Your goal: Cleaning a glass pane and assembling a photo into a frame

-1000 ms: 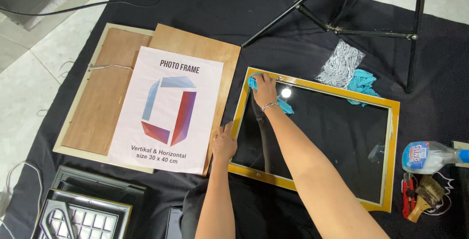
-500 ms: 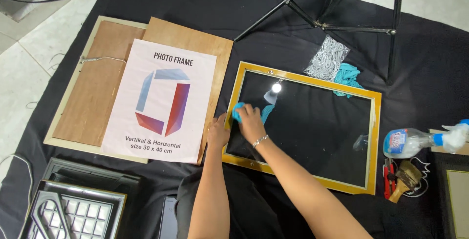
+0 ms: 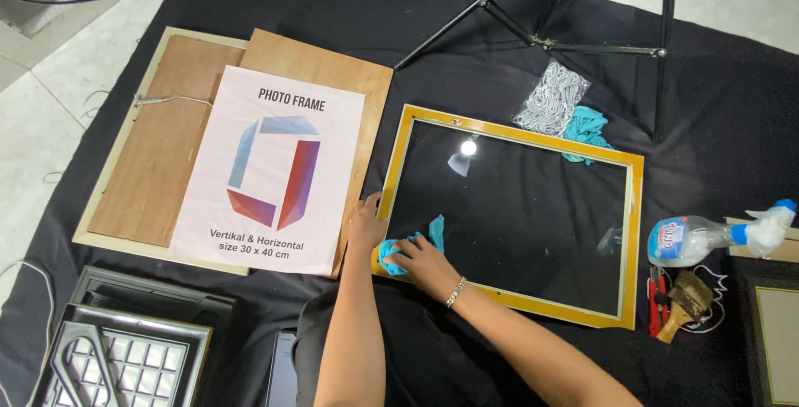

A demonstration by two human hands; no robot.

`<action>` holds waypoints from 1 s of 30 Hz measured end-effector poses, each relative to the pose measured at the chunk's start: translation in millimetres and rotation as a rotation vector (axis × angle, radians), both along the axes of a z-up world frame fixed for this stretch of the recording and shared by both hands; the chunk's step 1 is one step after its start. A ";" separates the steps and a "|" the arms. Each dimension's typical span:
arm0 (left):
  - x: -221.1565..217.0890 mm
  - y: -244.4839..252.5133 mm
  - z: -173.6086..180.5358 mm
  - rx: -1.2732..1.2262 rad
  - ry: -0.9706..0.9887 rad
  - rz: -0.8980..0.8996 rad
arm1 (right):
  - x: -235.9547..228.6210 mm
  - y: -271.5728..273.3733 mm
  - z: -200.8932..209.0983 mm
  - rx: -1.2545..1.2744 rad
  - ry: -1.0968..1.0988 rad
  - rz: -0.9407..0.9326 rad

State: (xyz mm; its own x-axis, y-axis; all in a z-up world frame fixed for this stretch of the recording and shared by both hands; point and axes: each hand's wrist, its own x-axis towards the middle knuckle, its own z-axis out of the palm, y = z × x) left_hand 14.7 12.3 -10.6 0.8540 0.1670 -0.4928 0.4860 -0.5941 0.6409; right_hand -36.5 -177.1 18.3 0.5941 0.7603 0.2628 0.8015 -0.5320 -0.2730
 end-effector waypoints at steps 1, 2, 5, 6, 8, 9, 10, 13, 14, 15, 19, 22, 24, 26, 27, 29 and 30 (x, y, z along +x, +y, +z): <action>-0.8 -1.4 -1.4 0.001 0.002 0.001 | 9.1 -4.2 -10.2 0.001 0.002 0.001; 0.4 -1.3 -2.6 -0.002 -0.001 0.020 | 20.4 -7.0 -20.6 0.005 -0.061 0.030; 2.6 0.3 3.5 0.005 0.001 0.016 | 66.0 -5.9 -10.7 0.008 0.072 -0.070; 2.2 0.9 7.2 0.015 0.007 -0.010 | 82.2 -4.1 -0.6 0.004 0.270 -0.203; 3.2 0.1 11.7 0.016 0.029 -0.008 | 128.1 -21.4 -0.7 -0.098 0.106 -0.223; 3.7 -0.1 14.3 0.016 0.048 -0.009 | 151.1 -29.7 -0.6 -0.199 -0.061 -0.246; 4.8 -0.1 15.9 0.017 0.048 -0.006 | 169.4 -35.8 -6.7 -0.198 -0.061 -0.243; 7.1 -2.0 17.4 0.003 0.071 0.009 | 217.5 -55.4 -27.4 -0.303 -0.230 -0.429; 7.7 -1.6 15.8 0.020 0.076 -0.001 | 229.5 -60.8 -36.3 -0.328 -0.111 -0.545; 7.7 -1.4 14.3 0.037 0.082 -0.010 | 240.9 -66.3 -45.1 -0.351 0.010 -0.659; 6.4 -3.3 17.3 0.080 0.070 -0.048 | 229.1 -54.6 -49.0 -0.289 0.166 -0.764; 3.7 -7.9 28.1 0.057 0.079 -0.052 | 216.5 -52.1 -40.7 -0.281 0.238 -0.781; 2.6 -12.7 33.8 0.105 0.055 -0.027 | 206.1 -54.2 -31.1 -0.211 0.246 -0.697; 2.2 -14.6 32.3 0.116 0.060 -0.019 | 186.1 -55.9 -40.3 -0.209 0.189 -0.653; 2.4 -15.1 31.5 0.128 0.069 -0.007 | 176.6 -56.2 -45.0 -0.207 0.134 -0.603; 3.9 -15.4 17.0 0.146 0.056 0.000 | 147.5 -53.9 -49.1 -0.178 0.108 -0.534; 1.8 -16.1 8.8 0.163 0.052 0.010 | 130.6 -53.2 -52.4 -0.152 0.092 -0.459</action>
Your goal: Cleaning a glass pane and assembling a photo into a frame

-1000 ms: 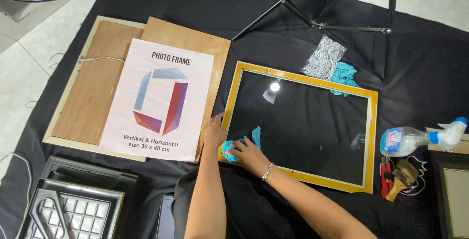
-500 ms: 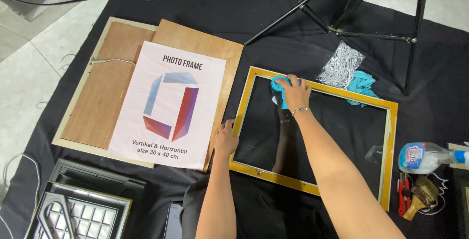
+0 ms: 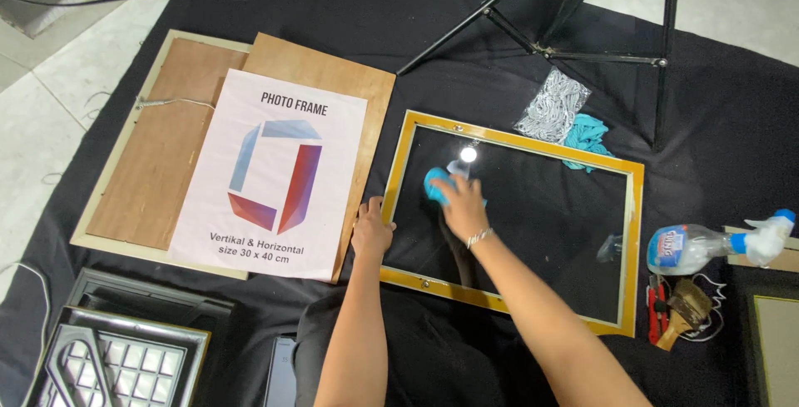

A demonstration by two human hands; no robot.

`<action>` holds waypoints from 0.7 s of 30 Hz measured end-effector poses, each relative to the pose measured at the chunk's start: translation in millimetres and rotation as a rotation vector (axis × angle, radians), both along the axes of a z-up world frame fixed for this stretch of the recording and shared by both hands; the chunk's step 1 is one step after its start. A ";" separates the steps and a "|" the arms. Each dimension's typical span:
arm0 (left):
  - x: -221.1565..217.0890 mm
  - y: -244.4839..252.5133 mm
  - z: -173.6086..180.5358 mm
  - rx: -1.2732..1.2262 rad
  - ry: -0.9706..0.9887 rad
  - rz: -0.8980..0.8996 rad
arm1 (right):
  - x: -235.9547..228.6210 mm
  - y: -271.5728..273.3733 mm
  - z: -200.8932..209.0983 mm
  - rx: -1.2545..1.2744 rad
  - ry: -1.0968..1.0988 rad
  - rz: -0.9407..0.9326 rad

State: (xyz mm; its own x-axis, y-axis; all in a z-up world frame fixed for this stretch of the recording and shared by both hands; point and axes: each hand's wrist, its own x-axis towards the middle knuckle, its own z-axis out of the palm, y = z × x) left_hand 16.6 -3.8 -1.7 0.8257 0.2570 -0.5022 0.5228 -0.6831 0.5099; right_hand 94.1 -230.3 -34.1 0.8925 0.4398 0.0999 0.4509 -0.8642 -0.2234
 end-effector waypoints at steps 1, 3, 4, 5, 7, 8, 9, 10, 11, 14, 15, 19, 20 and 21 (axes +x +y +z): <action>1.7 -1.0 1.9 -0.003 0.002 0.001 | -25.1 1.7 8.4 -0.003 0.002 0.001; 0.5 -1.0 3.3 -0.019 0.006 0.026 | -76.7 7.1 23.4 0.059 0.041 0.098; 0.4 -3.3 2.1 -0.021 0.019 0.045 | -94.0 0.2 24.1 0.057 0.054 0.116; 0.3 -4.3 0.2 -0.034 0.023 0.049 | -111.0 -5.9 24.6 0.102 0.070 0.151; 1.6 -0.8 -2.1 -0.043 0.032 0.076 | -132.9 -12.7 26.7 0.152 0.093 0.207; 0.6 -1.0 -2.4 -0.048 0.023 0.072 | -141.6 -17.5 29.0 0.129 0.075 0.234; 0.4 -1.5 -3.3 -0.052 0.015 0.068 | -149.3 -22.9 30.9 0.107 0.057 0.261; -1.2 -2.3 -5.1 -0.051 0.031 0.080 | -145.4 -26.5 24.8 0.109 0.074 0.272; -1.9 -3.4 -7.1 -0.050 0.022 0.077 | -140.6 -30.2 18.3 0.061 -0.073 0.344; -1.8 -2.1 -7.8 -0.051 0.012 0.076 | -100.3 -31.8 15.4 -0.005 -0.326 0.434; -2.2 -2.8 -7.2 -0.065 0.003 0.079 | -82.3 -32.7 17.6 -0.039 -0.437 0.454; 0.4 0.9 -2.5 -0.088 0.033 0.078 | 9.3 -38.3 46.1 0.016 -0.389 0.215; 1.1 0.3 -3.2 -0.091 0.038 0.074 | 36.3 -52.4 32.3 -0.099 -0.490 0.170; 1.9 -0.9 -3.7 -0.094 0.044 0.071 | 63.2 -67.2 18.4 -0.214 -0.589 0.125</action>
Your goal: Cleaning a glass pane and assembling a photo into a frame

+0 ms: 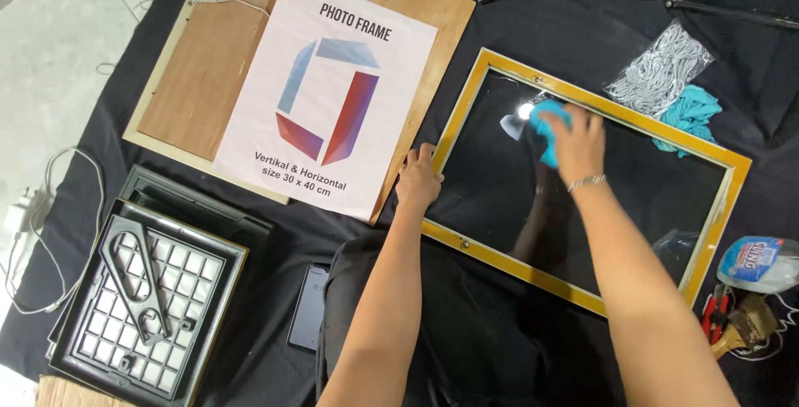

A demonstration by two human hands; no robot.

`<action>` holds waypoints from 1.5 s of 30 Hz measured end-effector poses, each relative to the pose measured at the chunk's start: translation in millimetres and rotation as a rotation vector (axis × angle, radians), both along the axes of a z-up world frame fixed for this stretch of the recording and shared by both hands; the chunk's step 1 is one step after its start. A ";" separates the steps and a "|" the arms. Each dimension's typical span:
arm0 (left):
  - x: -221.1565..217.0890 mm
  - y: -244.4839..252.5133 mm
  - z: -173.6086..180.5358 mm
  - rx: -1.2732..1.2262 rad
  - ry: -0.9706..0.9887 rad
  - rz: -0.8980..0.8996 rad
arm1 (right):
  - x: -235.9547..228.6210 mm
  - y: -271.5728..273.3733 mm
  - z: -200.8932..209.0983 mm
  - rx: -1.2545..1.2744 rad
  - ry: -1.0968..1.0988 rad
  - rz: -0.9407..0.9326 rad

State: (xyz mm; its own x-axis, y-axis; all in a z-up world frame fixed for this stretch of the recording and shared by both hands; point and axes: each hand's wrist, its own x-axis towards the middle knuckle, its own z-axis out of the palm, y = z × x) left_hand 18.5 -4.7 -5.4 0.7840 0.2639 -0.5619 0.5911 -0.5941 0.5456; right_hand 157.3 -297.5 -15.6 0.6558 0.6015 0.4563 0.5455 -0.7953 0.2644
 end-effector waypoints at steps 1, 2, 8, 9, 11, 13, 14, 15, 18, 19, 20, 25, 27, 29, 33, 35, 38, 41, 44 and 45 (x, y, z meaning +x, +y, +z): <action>-0.1 -0.1 5.0 -0.001 0.003 -0.003 | 11.8 -1.8 -3.2 -0.001 0.003 -0.003; -0.4 -0.5 10.1 -0.013 0.006 0.003 | 23.4 -4.0 -6.3 0.058 0.192 -0.149; -2.4 -1.3 10.6 0.000 0.008 -0.012 | 22.0 10.7 -27.9 0.334 0.501 -0.350; -0.3 -2.3 7.1 0.013 0.009 -0.020 | 14.9 13.2 -24.8 0.353 0.497 -0.299; 0.1 -3.0 10.0 0.023 0.000 -0.022 | -7.5 15.9 -14.9 0.339 0.484 -0.231; -0.3 -4.5 7.4 0.031 -0.007 -0.022 | -33.9 17.4 -11.0 0.322 0.473 -0.161; -0.2 -5.0 3.7 0.044 -0.016 -0.025 | -48.4 18.3 -11.9 0.305 0.495 -0.132; -0.1 -4.2 0.3 0.059 -0.024 -0.028 | -62.8 20.5 -13.0 0.290 0.517 -0.100; -2.0 -5.9 0.0 0.070 -0.038 -0.020 | -116.7 31.0 3.9 0.291 0.576 0.000; -2.5 -5.5 0.4 0.068 -0.046 -0.024 | -132.7 31.3 7.8 0.291 0.567 -0.003; -2.7 -5.0 0.6 0.074 -0.050 -0.028 | -148.5 31.8 11.3 0.242 0.617 0.013; -5.0 -2.9 -3.5 0.076 -0.070 -0.030 | -217.1 14.6 29.1 0.137 0.817 0.047; -3.8 -1.9 -9.6 0.087 -0.055 -0.026 | -234.0 5.9 42.2 0.151 0.911 0.050; -3.9 -5.0 -9.0 0.094 -0.052 -0.032 | -236.4 3.6 48.8 0.144 0.856 0.071; -4.1 -1.9 -11.7 0.089 -0.021 -0.042 | -232.4 11.6 32.3 0.140 0.482 0.163; -2.2 -2.4 -8.0 0.085 -0.020 -0.042 | -205.9 10.5 21.3 0.124 0.365 0.192; -7.1 -0.8 -1.2 0.069 -0.003 -0.038 | -154.3 8.9 11.5 0.084 0.193 0.173; -3.6 -2.3 4.3 0.051 0.014 -0.039 | -81.4 -4.6 9.3 0.061 0.085 0.070; -1.0 -1.6 7.8 0.033 0.027 -0.032 | -15.6 -24.2 -2.4 0.006 0.004 -0.078; -3.2 -2.4 8.8 0.018 0.030 -0.019 | 3.4 -31.4 -8.1 -0.058 -0.032 -0.170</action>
